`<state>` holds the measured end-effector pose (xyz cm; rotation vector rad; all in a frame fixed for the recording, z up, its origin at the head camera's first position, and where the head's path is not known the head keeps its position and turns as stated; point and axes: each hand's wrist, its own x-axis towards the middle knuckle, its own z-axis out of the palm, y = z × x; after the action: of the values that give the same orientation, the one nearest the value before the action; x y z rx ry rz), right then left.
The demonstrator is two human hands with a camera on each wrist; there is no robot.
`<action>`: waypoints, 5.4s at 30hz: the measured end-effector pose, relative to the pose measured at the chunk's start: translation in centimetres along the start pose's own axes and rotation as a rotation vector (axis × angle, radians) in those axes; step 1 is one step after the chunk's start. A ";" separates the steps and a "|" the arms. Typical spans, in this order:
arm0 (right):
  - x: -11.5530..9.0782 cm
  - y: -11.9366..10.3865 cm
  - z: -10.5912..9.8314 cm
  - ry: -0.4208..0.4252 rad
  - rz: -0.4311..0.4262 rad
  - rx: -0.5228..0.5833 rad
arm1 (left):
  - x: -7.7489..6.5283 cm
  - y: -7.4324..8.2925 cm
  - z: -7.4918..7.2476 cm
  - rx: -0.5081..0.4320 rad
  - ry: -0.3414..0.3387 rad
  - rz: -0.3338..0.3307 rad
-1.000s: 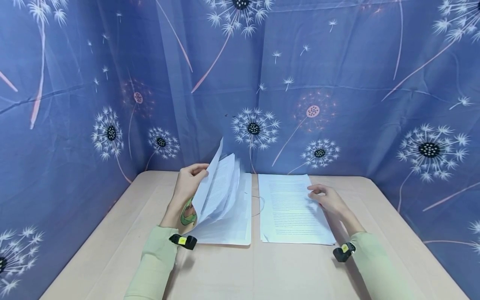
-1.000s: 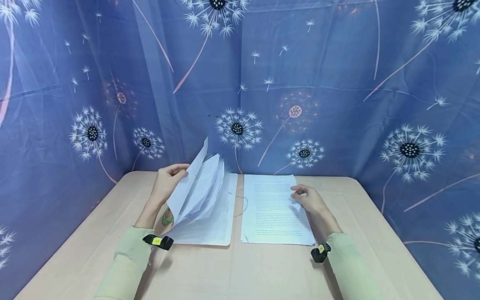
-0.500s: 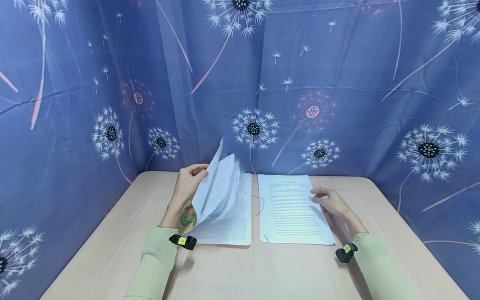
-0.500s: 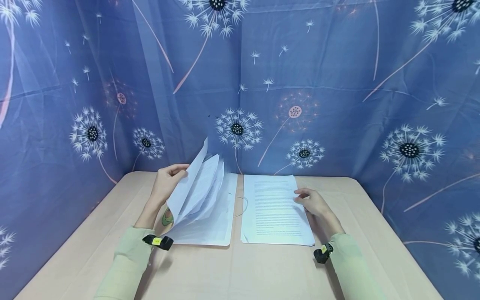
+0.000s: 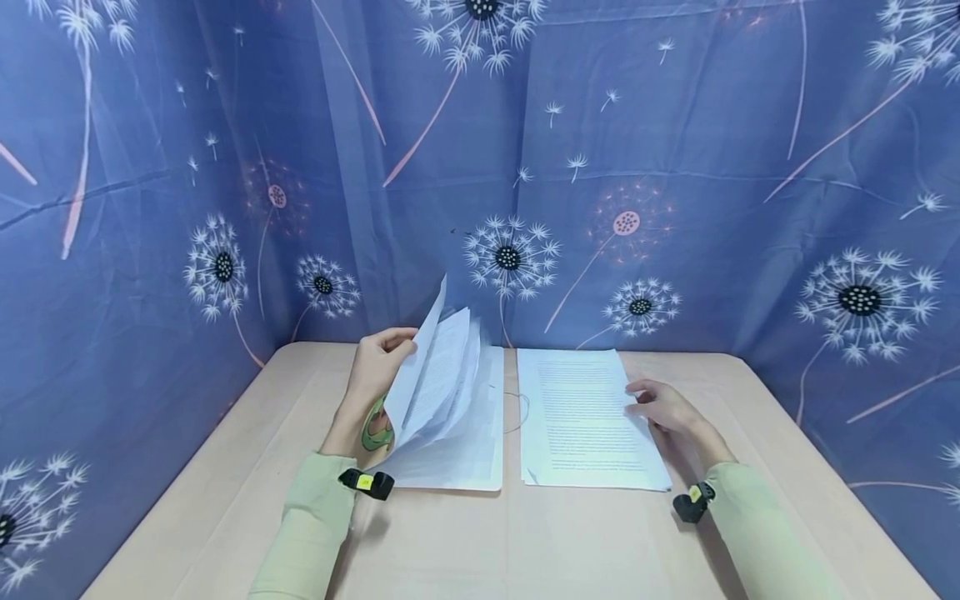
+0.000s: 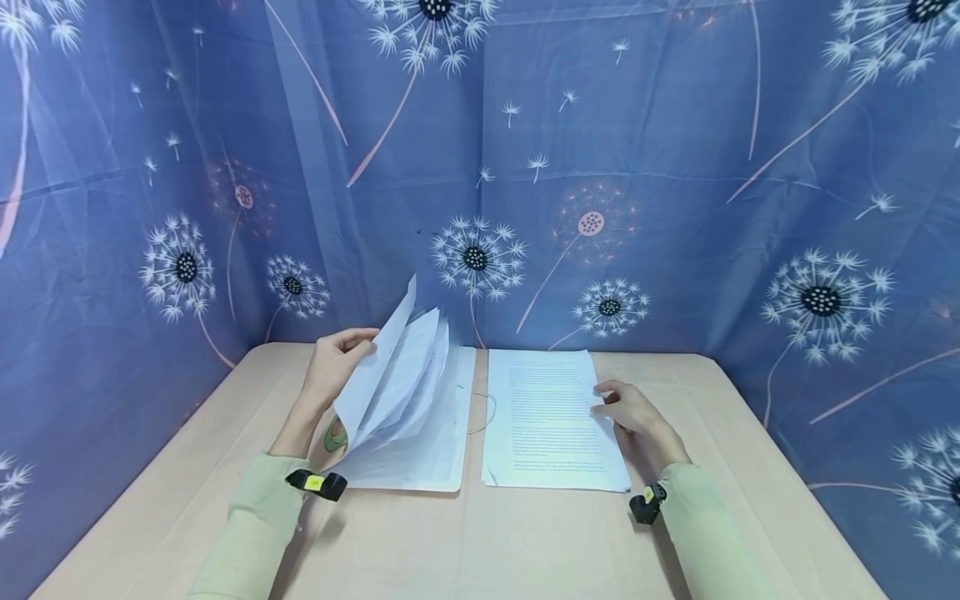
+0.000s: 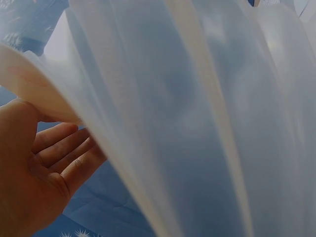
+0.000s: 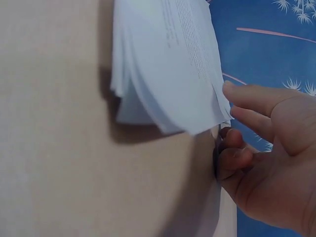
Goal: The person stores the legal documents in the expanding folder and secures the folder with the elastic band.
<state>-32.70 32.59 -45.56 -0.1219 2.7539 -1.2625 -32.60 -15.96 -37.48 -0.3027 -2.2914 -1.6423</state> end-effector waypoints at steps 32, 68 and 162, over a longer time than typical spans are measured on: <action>-0.3 0.1 -1.5 0.042 -0.032 -0.021 | 0.1 -0.2 0.0 0.012 0.000 0.013; -2.9 0.2 -6.2 0.044 -0.135 0.263 | -0.1 0.1 -0.1 0.005 -0.002 0.002; -0.2 -7.6 -1.0 -0.023 -0.148 0.809 | -0.1 0.0 -0.3 0.002 -0.004 -0.004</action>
<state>-32.38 28.42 -39.13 -0.2601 2.0285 -2.2622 -32.51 -16.26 -37.45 -0.3014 -2.2984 -1.6429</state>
